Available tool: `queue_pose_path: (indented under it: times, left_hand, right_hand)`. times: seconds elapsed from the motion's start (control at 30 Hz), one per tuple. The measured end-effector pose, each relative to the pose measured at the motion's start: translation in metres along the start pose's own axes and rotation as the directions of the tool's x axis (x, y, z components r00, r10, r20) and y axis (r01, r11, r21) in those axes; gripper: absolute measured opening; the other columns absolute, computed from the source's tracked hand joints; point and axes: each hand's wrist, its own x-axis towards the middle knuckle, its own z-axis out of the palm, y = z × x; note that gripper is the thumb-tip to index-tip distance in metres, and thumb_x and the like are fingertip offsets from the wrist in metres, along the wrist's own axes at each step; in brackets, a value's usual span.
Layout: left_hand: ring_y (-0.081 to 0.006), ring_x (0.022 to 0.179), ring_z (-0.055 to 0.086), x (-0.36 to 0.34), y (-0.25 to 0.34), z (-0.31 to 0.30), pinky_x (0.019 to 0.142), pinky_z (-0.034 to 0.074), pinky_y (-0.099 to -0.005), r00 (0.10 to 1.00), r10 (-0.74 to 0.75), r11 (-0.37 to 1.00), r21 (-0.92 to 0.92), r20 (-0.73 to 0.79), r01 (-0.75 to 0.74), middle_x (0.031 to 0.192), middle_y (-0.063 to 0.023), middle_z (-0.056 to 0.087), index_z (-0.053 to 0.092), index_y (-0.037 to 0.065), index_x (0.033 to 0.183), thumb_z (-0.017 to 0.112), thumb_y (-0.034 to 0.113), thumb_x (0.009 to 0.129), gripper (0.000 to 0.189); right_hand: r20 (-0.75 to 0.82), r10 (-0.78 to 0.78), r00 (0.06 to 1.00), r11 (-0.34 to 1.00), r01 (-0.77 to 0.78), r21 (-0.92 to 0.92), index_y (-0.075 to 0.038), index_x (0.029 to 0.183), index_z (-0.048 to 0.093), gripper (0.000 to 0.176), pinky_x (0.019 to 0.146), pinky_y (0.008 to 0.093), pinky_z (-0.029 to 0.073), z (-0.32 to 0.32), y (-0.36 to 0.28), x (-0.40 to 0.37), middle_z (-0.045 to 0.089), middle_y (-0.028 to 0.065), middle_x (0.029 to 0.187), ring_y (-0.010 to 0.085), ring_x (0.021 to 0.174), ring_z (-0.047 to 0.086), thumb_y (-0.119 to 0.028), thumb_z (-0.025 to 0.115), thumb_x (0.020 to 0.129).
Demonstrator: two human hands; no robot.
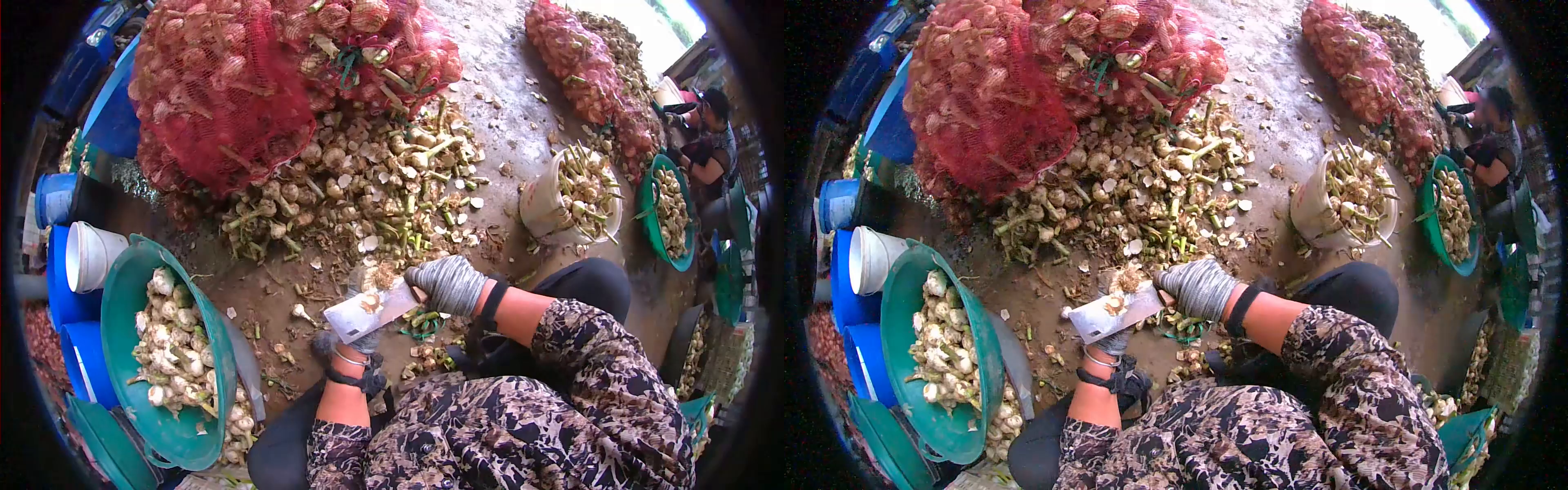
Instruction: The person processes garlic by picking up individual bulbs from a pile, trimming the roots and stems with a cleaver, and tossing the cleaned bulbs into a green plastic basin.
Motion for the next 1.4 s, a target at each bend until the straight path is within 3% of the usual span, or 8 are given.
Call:
queue_pose_path:
  times: [0.17, 0.3, 0.5, 0.57, 0.63, 0.8, 1.17, 1.4]
  left_hand:
    - [-0.0185, 0.103, 0.056, 0.001, 0.108, -0.043, 0.089, 0.048, -0.0336, 0.923, -0.096, 0.826, -0.547, -0.372, -0.135, 0.116, -0.0074, 0.058, 0.050, 0.006, 0.130, 0.061, 0.026, 0.091, 0.045]
    - [-0.0274, 0.122, 0.049, 0.000, 0.183, -0.148, 0.109, 0.037, -0.0429, 0.749, 0.194, -0.186, -0.774, -0.633, -0.606, 0.132, -0.0132, 0.053, 0.044, 0.004, 0.138, 0.077, 0.040, 0.073, 0.082]
    - [-0.0248, 0.100, 0.060, 0.006, 0.041, -0.182, 0.086, 0.050, -0.0407, 0.937, -0.104, 0.422, -0.868, -0.334, -0.263, 0.109, -0.0094, 0.061, 0.056, 0.001, 0.113, 0.068, 0.042, 0.088, 0.049]
    - [-0.0170, 0.082, 0.059, 0.014, -0.041, -0.143, 0.074, 0.049, -0.0305, 0.652, -0.655, 0.639, -0.740, -0.382, 0.209, 0.091, -0.0036, 0.062, 0.059, 0.004, 0.104, 0.064, 0.029, 0.093, 0.028]
    - [-0.0208, 0.092, 0.059, 0.003, -0.232, -0.103, 0.085, 0.049, -0.0334, 0.564, -0.520, 0.854, -0.395, -0.641, 0.339, 0.111, -0.0093, 0.065, 0.056, -0.004, 0.121, 0.072, 0.019, 0.087, 0.044]
    - [-0.0282, 0.112, 0.059, 0.004, -0.233, -0.077, 0.098, 0.045, -0.0396, 0.299, -0.790, 0.268, 0.137, -0.535, 0.953, 0.125, -0.0140, 0.062, 0.056, 0.000, 0.127, 0.066, 0.041, 0.086, 0.058]
    - [-0.0144, 0.094, 0.056, 0.062, -0.180, -0.058, 0.085, 0.049, -0.0299, 0.807, -0.386, 0.915, -0.297, -0.446, 0.273, 0.107, -0.0057, 0.059, 0.057, 0.004, 0.118, 0.070, 0.002, 0.081, 0.040]
    - [-0.0215, 0.122, 0.048, 0.078, -0.099, -0.020, 0.107, 0.040, -0.0371, 0.977, -0.203, 0.691, -0.716, -0.060, 0.100, 0.138, -0.0088, 0.045, 0.034, 0.007, 0.143, 0.065, 0.028, 0.093, 0.062]
  right_hand:
    - [-0.027, 0.513, 0.858, 0.855, -0.514, -0.062, -0.011, 0.101, 0.067, 0.021, 0.074, 0.0464, 0.053, 0.019, 0.094, 0.008, 0.069, 0.0197, 0.087, 0.0352, 0.083, 0.068, -0.023, 0.055, 0.089]
    - [-0.155, 0.523, 0.838, 0.852, -0.512, 0.109, -0.010, 0.098, 0.064, 0.025, 0.073, 0.0489, 0.051, 0.010, 0.060, 0.022, 0.066, 0.0215, 0.085, 0.0410, 0.082, 0.064, -0.032, 0.054, 0.091]
    - [-0.042, 0.453, 0.890, 0.889, -0.447, 0.102, -0.010, 0.102, 0.062, 0.026, 0.073, 0.0489, 0.051, -0.007, 0.014, 0.032, 0.066, 0.0211, 0.086, 0.0402, 0.082, 0.065, -0.032, 0.059, 0.088]
    - [-0.044, 0.468, 0.882, 0.879, -0.460, 0.127, -0.011, 0.102, 0.062, 0.026, 0.073, 0.0486, 0.051, -0.007, 0.014, 0.032, 0.066, 0.0210, 0.086, 0.0402, 0.082, 0.065, -0.031, 0.061, 0.086]
    - [-0.036, 0.474, 0.880, 0.875, -0.466, 0.129, -0.011, 0.101, 0.062, 0.025, 0.072, 0.0484, 0.051, -0.005, 0.017, 0.033, 0.066, 0.0199, 0.085, 0.0403, 0.081, 0.065, -0.031, 0.062, 0.086]
    - [-0.074, 0.402, 0.913, 0.914, -0.395, 0.090, -0.010, 0.095, 0.061, 0.026, 0.067, 0.0482, 0.050, 0.013, 0.030, 0.026, 0.064, 0.0203, 0.076, 0.0409, 0.075, 0.064, -0.033, 0.064, 0.085]
    - [0.042, 0.396, 0.917, 0.910, -0.398, 0.115, -0.012, 0.103, 0.061, 0.028, 0.069, 0.0473, 0.051, 0.006, 0.021, 0.038, 0.066, 0.0191, 0.082, 0.0395, 0.078, 0.065, -0.033, 0.065, 0.084]
    - [0.006, 0.256, 0.967, 0.958, -0.254, 0.131, -0.010, 0.093, 0.060, 0.019, 0.062, 0.0470, 0.050, -0.011, 0.000, 0.039, 0.064, 0.0170, 0.074, 0.0381, 0.071, 0.065, -0.027, 0.065, 0.084]
